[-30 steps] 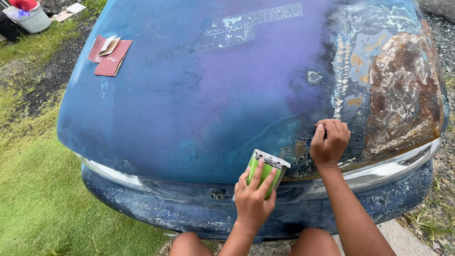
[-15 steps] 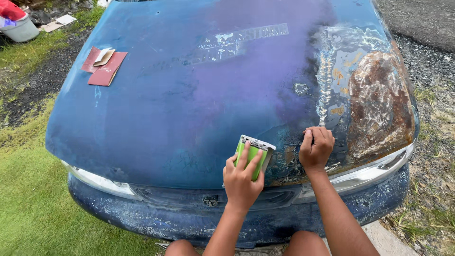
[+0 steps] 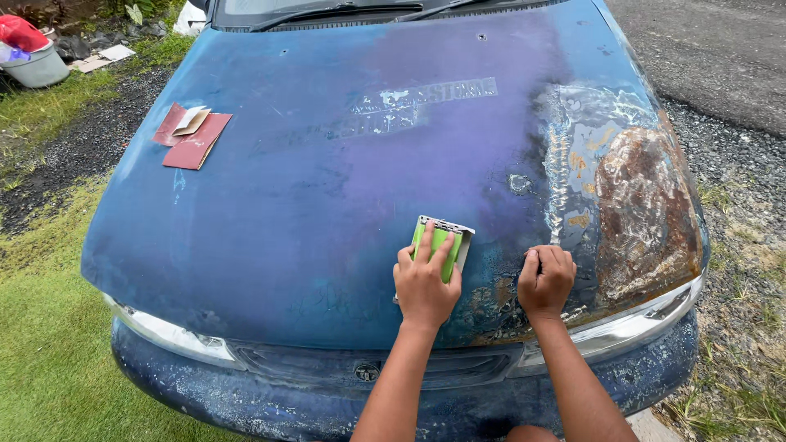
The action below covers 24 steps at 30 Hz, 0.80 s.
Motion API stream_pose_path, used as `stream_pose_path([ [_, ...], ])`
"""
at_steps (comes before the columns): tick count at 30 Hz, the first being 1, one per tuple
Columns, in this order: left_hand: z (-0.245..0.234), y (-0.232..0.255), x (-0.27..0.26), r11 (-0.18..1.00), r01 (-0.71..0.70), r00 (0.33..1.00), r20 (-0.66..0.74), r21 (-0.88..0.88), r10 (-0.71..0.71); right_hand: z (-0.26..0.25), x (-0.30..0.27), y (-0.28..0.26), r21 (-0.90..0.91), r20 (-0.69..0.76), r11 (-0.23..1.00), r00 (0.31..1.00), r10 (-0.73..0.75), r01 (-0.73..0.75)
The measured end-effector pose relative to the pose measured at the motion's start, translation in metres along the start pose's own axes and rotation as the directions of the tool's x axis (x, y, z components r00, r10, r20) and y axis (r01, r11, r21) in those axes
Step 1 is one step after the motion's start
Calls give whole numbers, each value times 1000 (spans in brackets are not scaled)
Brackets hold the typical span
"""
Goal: The person sands the hood of a blue car using a green sanding block held in the right hand. The left hand rests on the hood for stability while the person moves the sanding block back and forth over the surface.
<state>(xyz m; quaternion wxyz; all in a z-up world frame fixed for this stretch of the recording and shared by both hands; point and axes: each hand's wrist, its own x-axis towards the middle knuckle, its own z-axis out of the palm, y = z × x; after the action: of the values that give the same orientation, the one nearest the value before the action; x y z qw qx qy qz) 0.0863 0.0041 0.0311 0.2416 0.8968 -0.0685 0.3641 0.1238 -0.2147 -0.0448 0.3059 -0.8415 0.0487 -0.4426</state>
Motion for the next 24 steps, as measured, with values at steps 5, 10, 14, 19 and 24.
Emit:
stream_pose_path([
  [5, -5, -1, -16, 1000, 20, 999, 42, 23, -21, -6, -3, -6, -21, 10, 999, 1000, -25, 25],
  [10, -31, 3, -32, 999, 12, 994, 105, 44, -17, 4, 3, 1, -75, -26, 996, 999, -42, 40],
  [14, -45, 3, -50, 999, -12, 979, 204, 53, 1, 7, 2, 4, -118, -39, 992, 998, -47, 42],
  [19, -35, -3, -53, 999, -13, 978, 207, 31, 6, 13, 5, 8, -134, -45, 990, 997, -58, 52],
  [24, -28, -7, -53, 999, -43, 973, 226, 29, 35, 8, 1, 5, -84, -44, 995, 998, -48, 44],
])
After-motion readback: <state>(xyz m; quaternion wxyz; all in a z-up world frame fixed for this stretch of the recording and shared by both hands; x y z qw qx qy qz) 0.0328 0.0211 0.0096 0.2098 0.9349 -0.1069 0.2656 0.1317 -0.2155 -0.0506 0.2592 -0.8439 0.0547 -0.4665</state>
